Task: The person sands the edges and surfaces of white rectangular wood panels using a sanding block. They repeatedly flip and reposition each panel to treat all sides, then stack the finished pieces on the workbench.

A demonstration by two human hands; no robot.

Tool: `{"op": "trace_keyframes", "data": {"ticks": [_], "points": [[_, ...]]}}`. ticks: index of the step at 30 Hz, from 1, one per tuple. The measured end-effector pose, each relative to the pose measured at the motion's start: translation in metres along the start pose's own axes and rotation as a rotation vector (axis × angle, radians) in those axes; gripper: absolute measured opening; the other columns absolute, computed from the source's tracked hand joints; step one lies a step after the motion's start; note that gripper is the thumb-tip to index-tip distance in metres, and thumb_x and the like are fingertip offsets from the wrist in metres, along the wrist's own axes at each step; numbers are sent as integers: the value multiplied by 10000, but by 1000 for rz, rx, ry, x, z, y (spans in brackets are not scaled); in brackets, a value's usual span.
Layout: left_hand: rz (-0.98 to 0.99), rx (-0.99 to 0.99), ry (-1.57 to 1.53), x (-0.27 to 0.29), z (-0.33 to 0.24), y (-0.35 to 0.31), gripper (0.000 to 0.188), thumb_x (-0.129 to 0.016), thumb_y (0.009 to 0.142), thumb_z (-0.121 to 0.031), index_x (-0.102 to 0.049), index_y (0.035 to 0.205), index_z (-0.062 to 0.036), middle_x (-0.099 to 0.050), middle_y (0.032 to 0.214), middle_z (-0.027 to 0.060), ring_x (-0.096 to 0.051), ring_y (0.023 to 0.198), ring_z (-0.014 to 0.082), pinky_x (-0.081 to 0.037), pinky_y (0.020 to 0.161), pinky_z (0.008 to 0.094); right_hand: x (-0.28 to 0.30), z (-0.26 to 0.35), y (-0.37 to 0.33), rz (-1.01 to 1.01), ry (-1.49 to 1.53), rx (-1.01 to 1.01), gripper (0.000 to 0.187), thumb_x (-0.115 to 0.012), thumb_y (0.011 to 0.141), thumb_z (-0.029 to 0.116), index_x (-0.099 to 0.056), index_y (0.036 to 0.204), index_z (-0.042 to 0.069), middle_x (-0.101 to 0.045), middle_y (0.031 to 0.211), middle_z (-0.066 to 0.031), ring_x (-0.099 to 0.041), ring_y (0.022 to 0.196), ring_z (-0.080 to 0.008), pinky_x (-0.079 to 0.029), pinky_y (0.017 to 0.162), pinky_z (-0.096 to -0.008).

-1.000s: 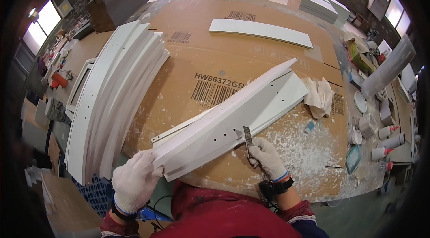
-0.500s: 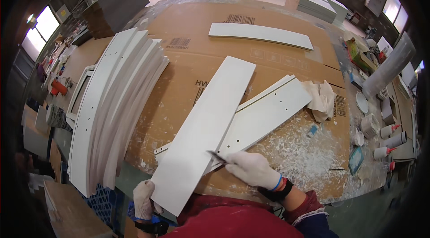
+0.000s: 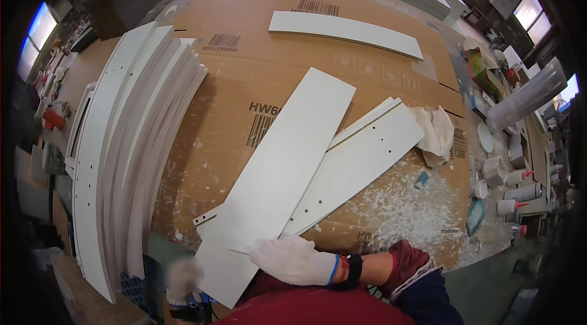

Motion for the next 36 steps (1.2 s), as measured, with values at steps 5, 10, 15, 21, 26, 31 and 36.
{"op": "trace_keyframes", "data": {"ticks": [5,10,15,21,26,31,36], "points": [[-207,-17,-86,-15,4,4,243,-639,885,-132,-646,992,86,-647,799,61,-598,661,121,-479,600,236,24,-42,2,10,-189,-105,118,-568,864,163,-570,965,102,-567,798,-58,-642,692,-239,-504,575,-340],[-330,-30,-85,-9,17,4,196,-607,899,-85,-646,1008,73,-599,776,21,-541,666,92,-441,624,215,103,-150,2,-93,-236,-459,88,-566,902,144,-556,947,69,-603,809,-146,-642,750,-347,-514,655,-459],[-502,-201,-132,-11,19,14,200,-589,924,-76,-632,1066,59,-586,855,16,-506,709,69,-404,643,195,188,-273,-37,-322,-554,-767,153,-551,950,214,-571,955,62,-650,897,-174,-648,855,-399,-531,739,-480],[-714,-152,-299,-27,23,18,361,-611,950,-132,-558,1249,62,-622,1012,75,-603,879,126,-517,753,257,201,-275,-36,-429,-463,-866,217,-578,943,247,-617,1030,52,-674,937,-213,-655,901,-402,-517,769,-461],[-293,161,-387,-50,16,-15,596,-657,927,-298,-458,1394,14,-614,1237,139,-653,1037,252,-552,870,347,128,-164,31,-232,-161,-192,129,-570,925,179,-552,972,60,-610,841,-127,-642,722,-351,-524,632,-456],[-164,71,-293,-41,22,-7,568,-647,932,-263,-460,1386,24,-611,1259,141,-652,1070,257,-550,884,369,66,-109,59,274,-119,-50,93,-494,959,141,-563,990,86,-619,879,-101,-674,756,-310,-554,634,-435],[-285,86,-187,0,79,16,364,-583,952,-131,-517,1257,58,-644,1065,140,-694,918,244,-613,734,373,113,-181,69,-12,-235,-258,160,-473,965,147,-575,1052,59,-650,922,-151,-669,782,-373,-551,683,-484]]}}
Point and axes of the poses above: each hand's wrist, its own y-axis towards the middle knuckle, its own x-axis out of the back of the hand, z = x × y, the point moved 2 cm from there along y, towards the middle knuckle
